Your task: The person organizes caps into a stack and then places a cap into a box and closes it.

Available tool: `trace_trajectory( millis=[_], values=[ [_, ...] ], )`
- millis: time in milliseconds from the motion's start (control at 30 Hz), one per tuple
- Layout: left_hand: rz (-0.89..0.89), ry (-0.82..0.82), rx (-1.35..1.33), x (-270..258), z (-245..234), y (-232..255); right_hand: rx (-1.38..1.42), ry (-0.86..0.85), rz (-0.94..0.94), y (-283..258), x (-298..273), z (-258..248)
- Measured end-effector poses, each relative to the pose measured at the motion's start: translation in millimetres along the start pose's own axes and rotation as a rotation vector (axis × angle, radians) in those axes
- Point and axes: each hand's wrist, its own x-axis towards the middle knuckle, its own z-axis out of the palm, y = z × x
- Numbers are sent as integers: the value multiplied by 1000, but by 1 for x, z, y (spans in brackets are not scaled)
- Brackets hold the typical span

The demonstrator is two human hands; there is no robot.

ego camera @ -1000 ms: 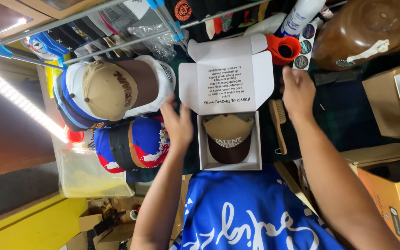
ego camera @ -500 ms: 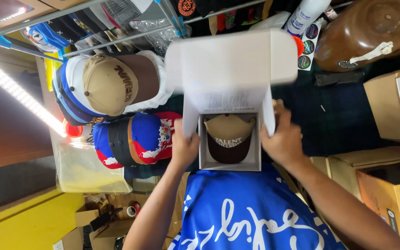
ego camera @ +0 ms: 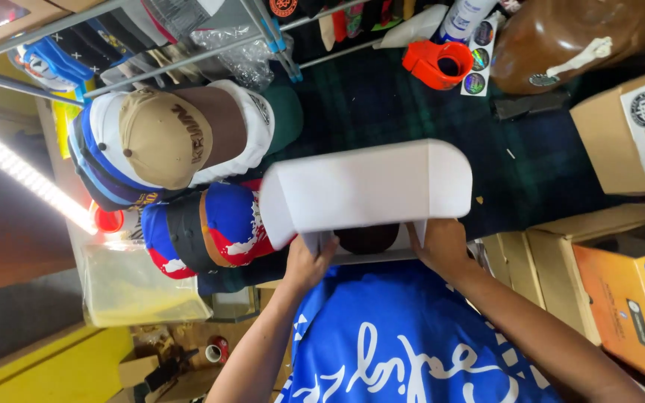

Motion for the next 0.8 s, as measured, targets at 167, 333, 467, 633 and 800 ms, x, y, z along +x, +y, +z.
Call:
trace_trajectory(
  millis=[167,333,467,633,800],
  values=[
    [61,-320,22,25,-81,95,689,-436,554,-63,17,-95],
    [10,-328,-269,21,-115,92,1385,-22,611,10,7,-82],
    [195,-399,-269,37,-115,85,1498,-379,465,3,9,-105],
    [308,-464,258,21,-80,30,1037,-354,785,-52,-3,-112],
    [251,-567,465,13,-59,10,1001,-441,384,-24,-51,-54]
  ],
)
